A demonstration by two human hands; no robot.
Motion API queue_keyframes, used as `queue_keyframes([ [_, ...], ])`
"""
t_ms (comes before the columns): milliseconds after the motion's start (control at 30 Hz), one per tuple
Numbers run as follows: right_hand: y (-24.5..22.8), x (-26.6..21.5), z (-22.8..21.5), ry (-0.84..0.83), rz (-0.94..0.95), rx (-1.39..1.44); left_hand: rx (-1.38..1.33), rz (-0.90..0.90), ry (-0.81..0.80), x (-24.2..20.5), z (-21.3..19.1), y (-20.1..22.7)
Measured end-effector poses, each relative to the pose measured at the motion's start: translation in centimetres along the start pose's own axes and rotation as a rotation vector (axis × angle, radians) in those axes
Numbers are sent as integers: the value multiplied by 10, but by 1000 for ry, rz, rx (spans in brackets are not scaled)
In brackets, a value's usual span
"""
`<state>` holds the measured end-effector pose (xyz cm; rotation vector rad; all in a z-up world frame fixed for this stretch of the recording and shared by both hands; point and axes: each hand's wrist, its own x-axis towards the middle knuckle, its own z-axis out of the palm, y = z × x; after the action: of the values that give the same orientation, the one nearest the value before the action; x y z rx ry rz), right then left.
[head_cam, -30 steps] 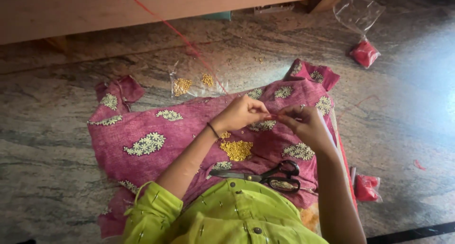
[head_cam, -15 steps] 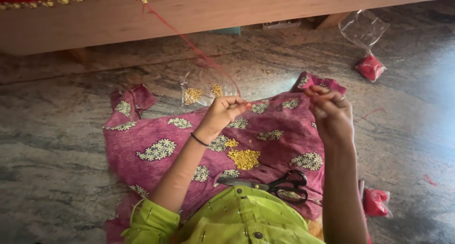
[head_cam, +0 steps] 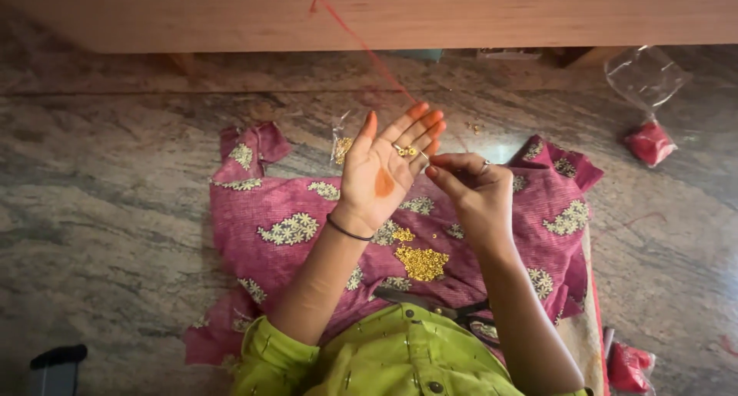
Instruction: Adding decorative beads and trim to a sari border by hand.
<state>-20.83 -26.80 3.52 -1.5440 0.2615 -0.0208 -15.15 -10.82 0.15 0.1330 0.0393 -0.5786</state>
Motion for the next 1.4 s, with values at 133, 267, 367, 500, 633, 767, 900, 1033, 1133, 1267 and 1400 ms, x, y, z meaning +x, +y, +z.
queue_keyframes([
  [133,-8,-8,15,78,-92,-105,-7,28,-56,-4,12,2],
  [267,-22,-10,23,120,-148,-231,5,51,-54,-6,18,3],
  [367,-19,-9,23,118,-165,-213,28,67,-42,-7,18,3],
  [500,-17,-8,24,125,-139,-222,-5,66,-38,-6,14,4],
  [633,-13,-8,25,83,-154,-127,-25,76,-49,-6,8,4],
  [767,-9,-9,23,54,-106,-62,-33,81,-33,-8,11,5],
  [900,-13,-9,22,20,-98,-71,10,84,-32,-10,14,7],
  [1033,-19,-10,24,27,-79,-190,50,83,-35,-12,15,8],
  [1133,-14,-11,26,24,-135,-221,53,80,-30,-13,16,8],
  [1267,-12,-13,31,16,-207,-217,11,81,-30,-13,7,7],
  [1400,-10,-19,28,10,-208,-128,-151,109,-35,-13,-9,2],
])
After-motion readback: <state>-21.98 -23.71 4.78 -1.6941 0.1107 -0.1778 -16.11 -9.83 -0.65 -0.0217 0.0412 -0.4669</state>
